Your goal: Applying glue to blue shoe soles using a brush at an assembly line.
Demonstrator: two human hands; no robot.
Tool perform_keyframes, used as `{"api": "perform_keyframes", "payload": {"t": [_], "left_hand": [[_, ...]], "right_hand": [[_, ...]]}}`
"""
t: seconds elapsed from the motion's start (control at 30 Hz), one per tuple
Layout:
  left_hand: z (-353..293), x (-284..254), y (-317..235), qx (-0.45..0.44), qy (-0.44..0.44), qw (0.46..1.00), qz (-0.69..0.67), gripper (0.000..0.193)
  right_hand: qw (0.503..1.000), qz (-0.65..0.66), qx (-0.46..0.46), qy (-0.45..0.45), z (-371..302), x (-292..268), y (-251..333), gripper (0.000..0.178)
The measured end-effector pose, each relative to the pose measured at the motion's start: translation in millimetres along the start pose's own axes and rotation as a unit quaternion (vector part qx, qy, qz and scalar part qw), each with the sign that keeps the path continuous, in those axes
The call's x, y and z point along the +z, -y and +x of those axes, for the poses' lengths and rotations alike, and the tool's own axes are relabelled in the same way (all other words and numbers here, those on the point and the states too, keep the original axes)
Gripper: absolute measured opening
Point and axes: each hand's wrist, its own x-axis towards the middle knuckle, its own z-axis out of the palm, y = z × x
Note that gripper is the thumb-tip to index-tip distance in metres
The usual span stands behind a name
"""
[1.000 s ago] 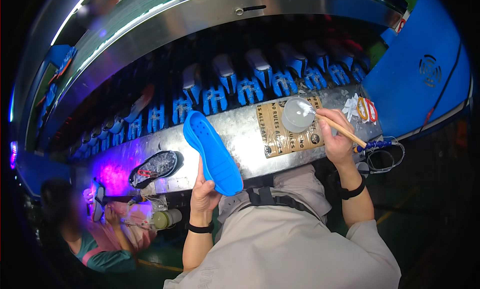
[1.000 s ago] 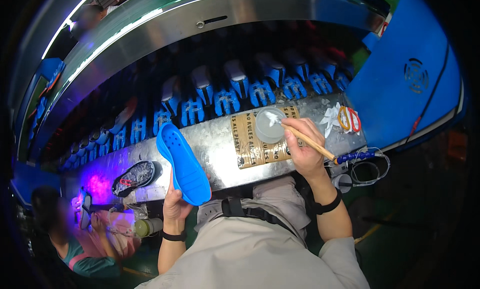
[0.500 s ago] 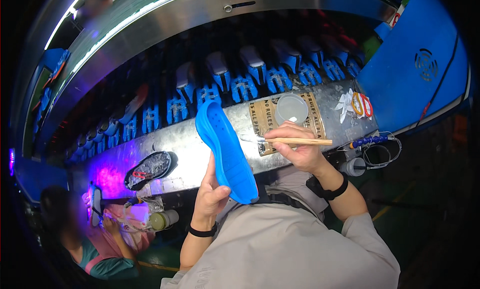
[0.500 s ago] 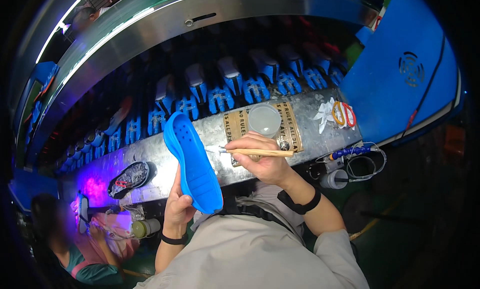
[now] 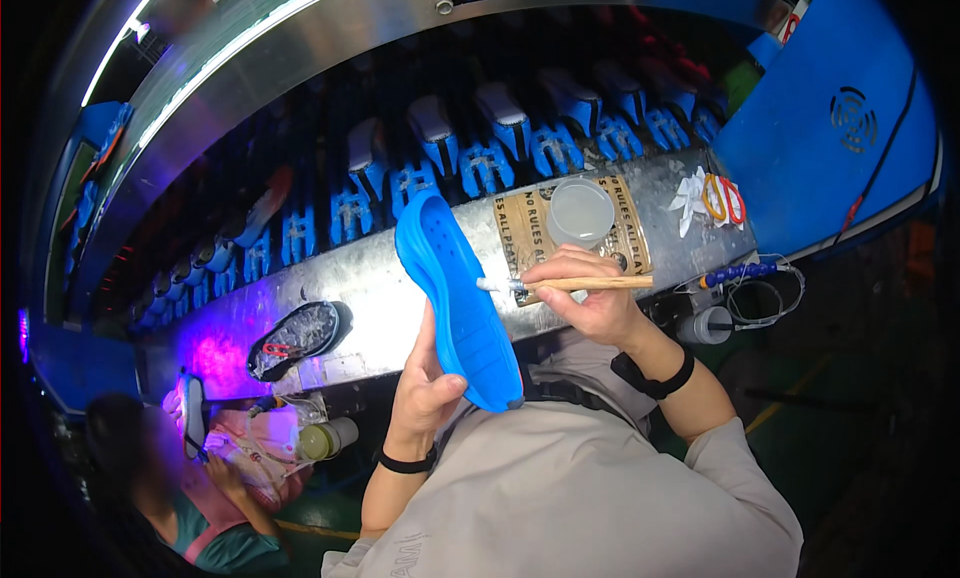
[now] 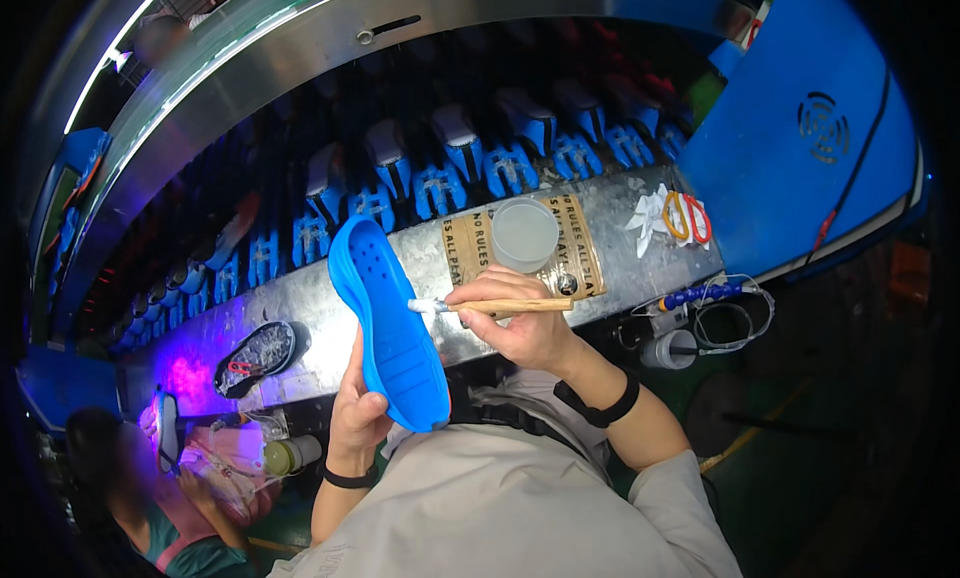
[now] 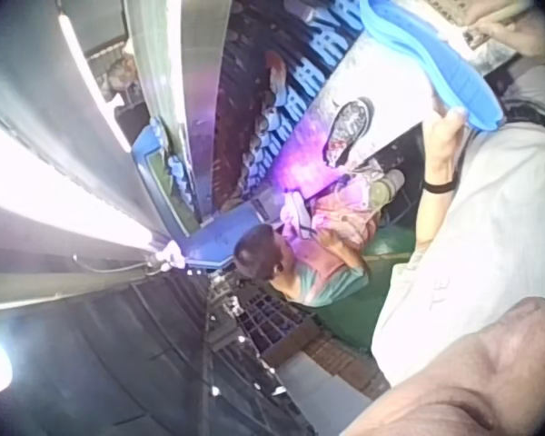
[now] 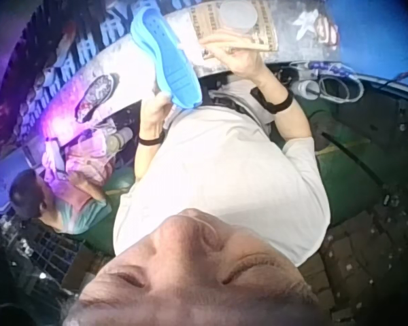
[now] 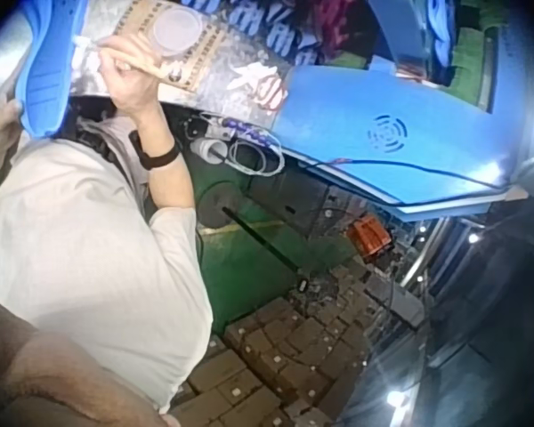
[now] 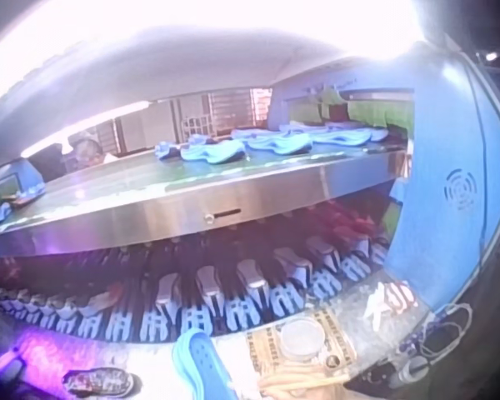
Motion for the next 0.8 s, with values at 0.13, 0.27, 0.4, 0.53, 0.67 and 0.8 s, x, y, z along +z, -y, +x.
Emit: {"api": "perform_keyframes", "payload": {"t": [0.13,0.27,0.4,0.53,0.67,0.8], "left_hand": [[0,0,-5,0.003,-0.012,1.0,0.01,0.12],[0,-3,-10,0.007,-0.016,1.0,0.023,0.121],[-1,-8,-8,0.031,-0.046,0.998,0.033,0.123],[-1,-14,-10,0.064,-0.056,0.995,0.055,0.123],[-2,-14,-13,0.057,-0.048,0.996,0.055,0.124],[-1,-11,-15,0.075,-0.056,0.994,0.058,0.125]], "right_hand": [[1.0,0.01,0.021,0.004,-6,5,3,0.012],[0.999,0.022,0.032,0.014,-10,10,7,0.011],[0.999,0.017,0.024,0.03,-13,10,12,0.01],[0.999,0.032,0.016,0.029,-15,12,19,0.01],[0.998,0.039,0.021,0.049,-18,9,26,0.009],[0.997,0.056,0.024,0.054,-16,7,30,0.01]]}}
